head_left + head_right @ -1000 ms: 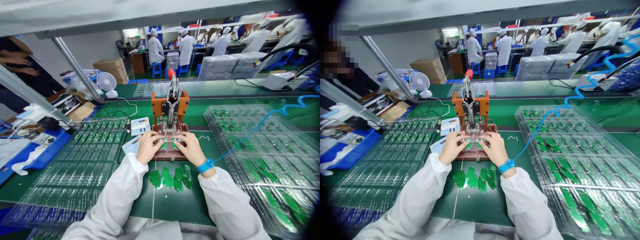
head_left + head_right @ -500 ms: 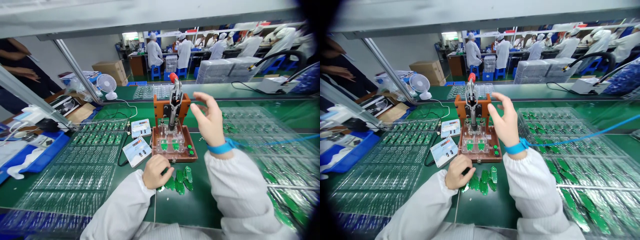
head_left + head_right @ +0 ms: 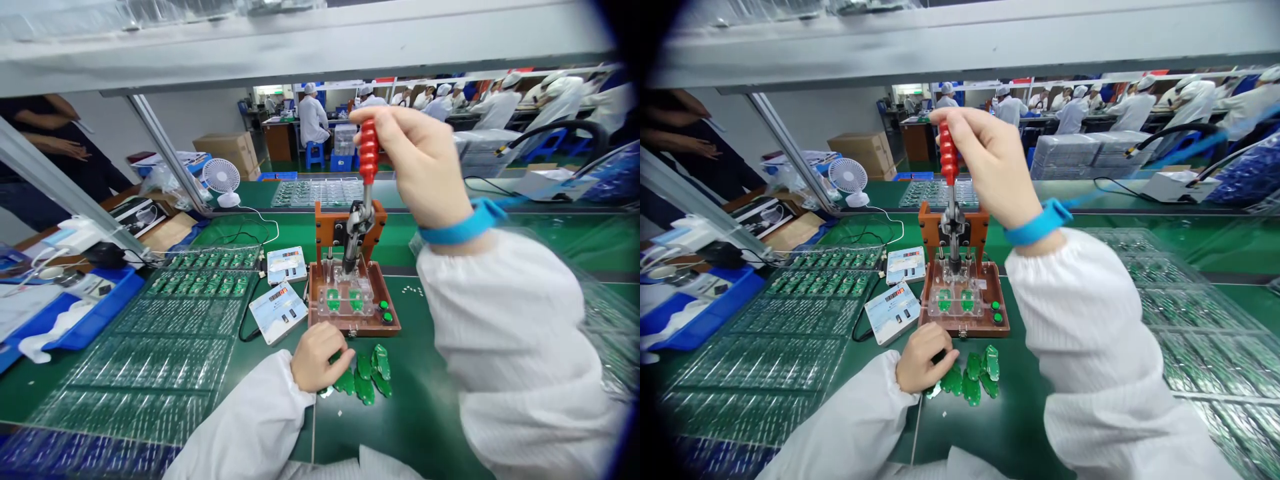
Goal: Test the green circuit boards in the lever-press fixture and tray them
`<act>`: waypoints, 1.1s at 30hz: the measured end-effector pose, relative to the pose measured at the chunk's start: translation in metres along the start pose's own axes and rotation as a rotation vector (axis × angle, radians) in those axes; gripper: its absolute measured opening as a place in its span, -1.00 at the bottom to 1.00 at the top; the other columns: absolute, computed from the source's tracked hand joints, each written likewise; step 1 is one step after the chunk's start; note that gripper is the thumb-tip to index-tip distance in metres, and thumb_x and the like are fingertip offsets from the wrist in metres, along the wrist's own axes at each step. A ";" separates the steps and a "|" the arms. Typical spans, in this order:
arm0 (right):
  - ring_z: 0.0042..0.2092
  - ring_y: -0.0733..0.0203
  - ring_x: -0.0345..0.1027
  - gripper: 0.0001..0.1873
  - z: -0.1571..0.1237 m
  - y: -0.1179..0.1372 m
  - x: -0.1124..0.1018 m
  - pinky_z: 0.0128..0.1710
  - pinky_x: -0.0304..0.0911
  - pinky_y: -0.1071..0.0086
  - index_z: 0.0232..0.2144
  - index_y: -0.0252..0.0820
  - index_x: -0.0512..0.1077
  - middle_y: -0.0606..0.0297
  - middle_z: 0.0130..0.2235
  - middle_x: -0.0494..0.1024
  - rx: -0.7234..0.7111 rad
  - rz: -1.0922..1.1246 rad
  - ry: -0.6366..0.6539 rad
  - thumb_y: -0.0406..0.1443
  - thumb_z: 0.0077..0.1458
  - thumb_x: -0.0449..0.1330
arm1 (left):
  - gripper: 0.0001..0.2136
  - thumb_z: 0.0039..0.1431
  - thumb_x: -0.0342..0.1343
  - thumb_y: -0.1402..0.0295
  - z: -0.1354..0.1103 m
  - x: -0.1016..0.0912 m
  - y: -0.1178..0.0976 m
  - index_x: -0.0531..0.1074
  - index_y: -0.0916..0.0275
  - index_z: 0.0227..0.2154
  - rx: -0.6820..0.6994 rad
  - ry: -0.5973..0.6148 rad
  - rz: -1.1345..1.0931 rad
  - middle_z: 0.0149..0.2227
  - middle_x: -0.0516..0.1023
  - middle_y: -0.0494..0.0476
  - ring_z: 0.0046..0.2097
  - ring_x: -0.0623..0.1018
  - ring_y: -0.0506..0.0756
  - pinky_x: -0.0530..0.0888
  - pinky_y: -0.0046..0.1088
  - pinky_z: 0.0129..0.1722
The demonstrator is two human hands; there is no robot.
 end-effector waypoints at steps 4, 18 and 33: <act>0.04 0.24 0.58 -0.68 -0.069 0.045 -0.002 0.14 0.48 0.27 0.14 -0.12 0.47 0.37 0.01 0.68 -0.178 -0.106 -0.121 -0.30 0.45 0.05 | -0.81 0.34 0.08 0.40 0.000 0.000 0.001 0.33 0.22 -0.44 0.002 0.017 0.001 -0.44 0.51 0.08 -0.37 0.42 0.06 0.29 -0.35 -0.34; 0.23 0.01 0.47 -0.44 -0.147 0.022 0.018 0.25 0.44 0.01 0.24 0.10 0.42 0.34 0.13 0.61 -0.236 -0.076 -0.083 -0.51 0.31 0.11 | -0.83 0.35 0.09 0.40 0.002 -0.001 -0.001 0.33 0.22 -0.41 -0.021 0.051 0.019 -0.42 0.50 0.06 -0.36 0.41 0.07 0.28 -0.34 -0.34; 0.36 -0.03 0.29 -0.21 -0.175 -0.011 0.049 0.35 0.33 -0.11 0.32 0.05 0.32 0.35 0.27 0.50 -0.253 0.040 -0.177 -0.66 0.14 0.15 | -0.76 0.40 0.07 0.29 0.001 0.003 0.002 0.37 0.22 -0.42 -0.045 0.013 -0.013 -0.44 0.51 0.06 -0.37 0.44 0.07 0.30 -0.34 -0.35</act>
Point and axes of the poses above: each hand's wrist, its own z-axis towards the middle knuckle, its own x-axis out of the palm, y = z × x, the point moved 2 cm from there along z, towards the middle knuckle
